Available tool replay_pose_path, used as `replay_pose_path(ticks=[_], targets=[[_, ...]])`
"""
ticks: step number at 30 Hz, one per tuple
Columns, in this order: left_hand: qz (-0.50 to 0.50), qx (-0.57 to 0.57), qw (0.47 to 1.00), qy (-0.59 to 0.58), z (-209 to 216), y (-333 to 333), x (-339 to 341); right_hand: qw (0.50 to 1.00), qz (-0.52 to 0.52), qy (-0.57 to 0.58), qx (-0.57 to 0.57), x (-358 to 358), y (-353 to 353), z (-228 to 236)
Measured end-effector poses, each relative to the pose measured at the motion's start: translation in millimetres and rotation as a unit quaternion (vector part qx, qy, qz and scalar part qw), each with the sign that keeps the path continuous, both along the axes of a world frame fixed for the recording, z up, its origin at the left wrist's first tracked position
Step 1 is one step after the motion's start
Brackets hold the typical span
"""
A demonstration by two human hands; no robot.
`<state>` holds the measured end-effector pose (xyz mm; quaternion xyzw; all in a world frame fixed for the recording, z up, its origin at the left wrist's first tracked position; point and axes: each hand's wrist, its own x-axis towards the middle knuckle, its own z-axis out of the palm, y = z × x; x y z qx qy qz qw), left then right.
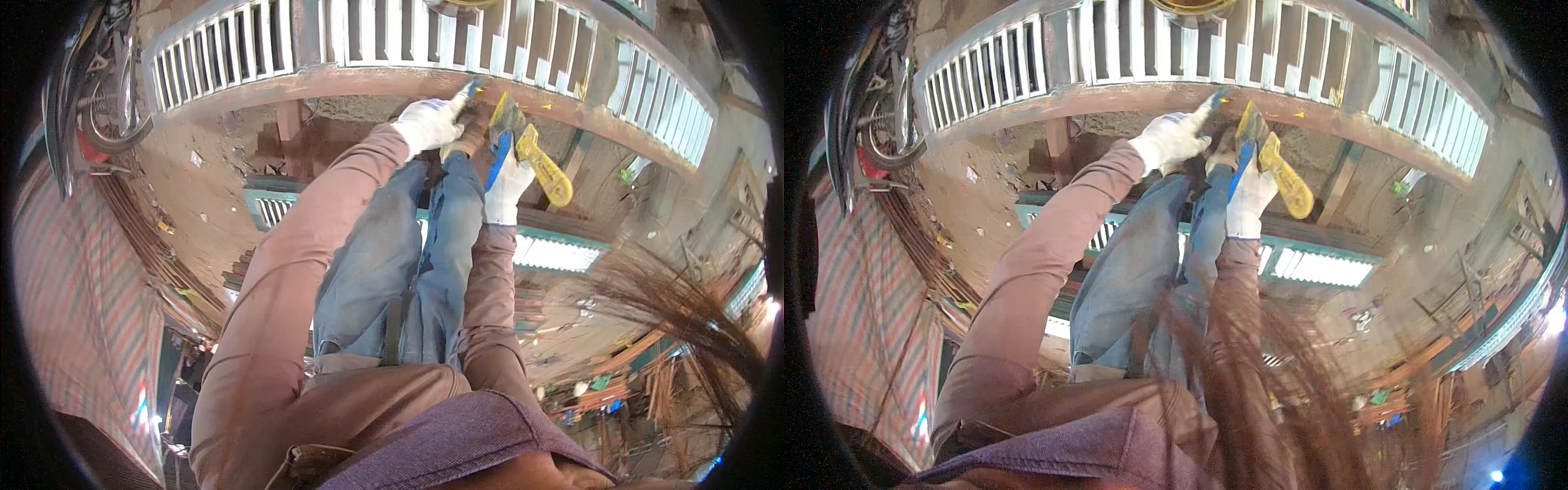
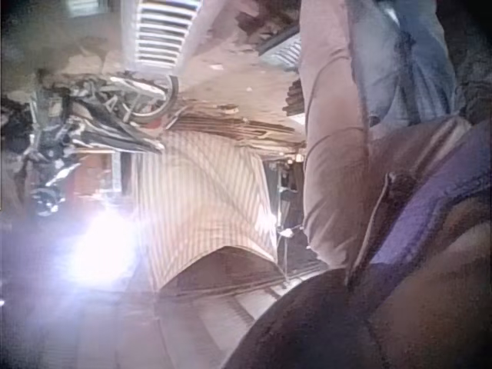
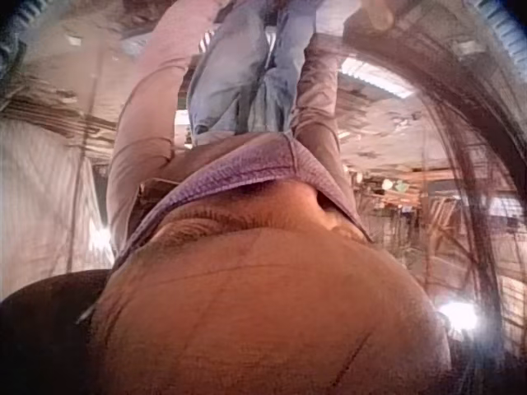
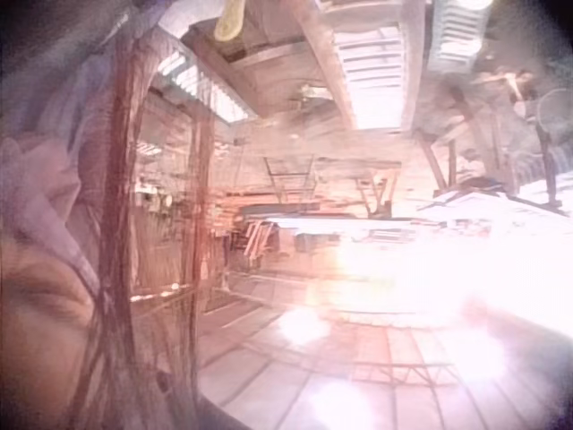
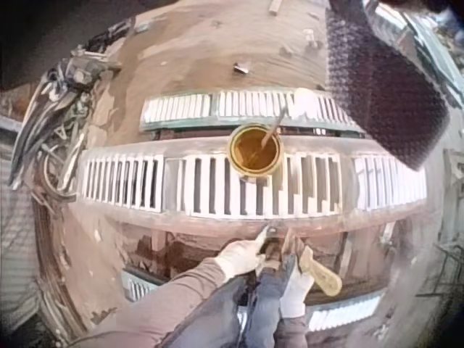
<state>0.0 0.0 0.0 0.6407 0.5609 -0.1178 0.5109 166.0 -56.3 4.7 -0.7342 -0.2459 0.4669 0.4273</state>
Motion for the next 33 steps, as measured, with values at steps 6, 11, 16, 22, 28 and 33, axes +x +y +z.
replay_pose_path(ticks=[6, 11, 16, 22, 28, 33], targets=[[0.282, -0.127, 0.913, -0.268, -13, -26, 6, 0.989, -0.024, 0.109, -0.096, 21, 9, 6], [0.307, -0.14, 0.885, -0.32, -17, -24, 13, 0.994, 0.097, 0.033, -0.021, 25, 11, 4], [0.161, -0.039, 0.967, -0.193, 1, -4, 19, 0.973, 0.215, -0.07, 0.042, 38, 13, 9], [-0.024, -0.079, 0.994, 0.078, 60, 35, 17, 0.982, 0.113, 0.138, -0.062, 73, 23, 35], [0.256, 0.409, 0.876, 0.019, 79, 70, -30, 0.887, 0.217, -0.405, 0.043, 135, 32, -8], [-0.026, 0.635, 0.74, 0.219, 79, 153, -48, 0.774, 0.391, -0.497, 0.015, 64, 44, 0]])
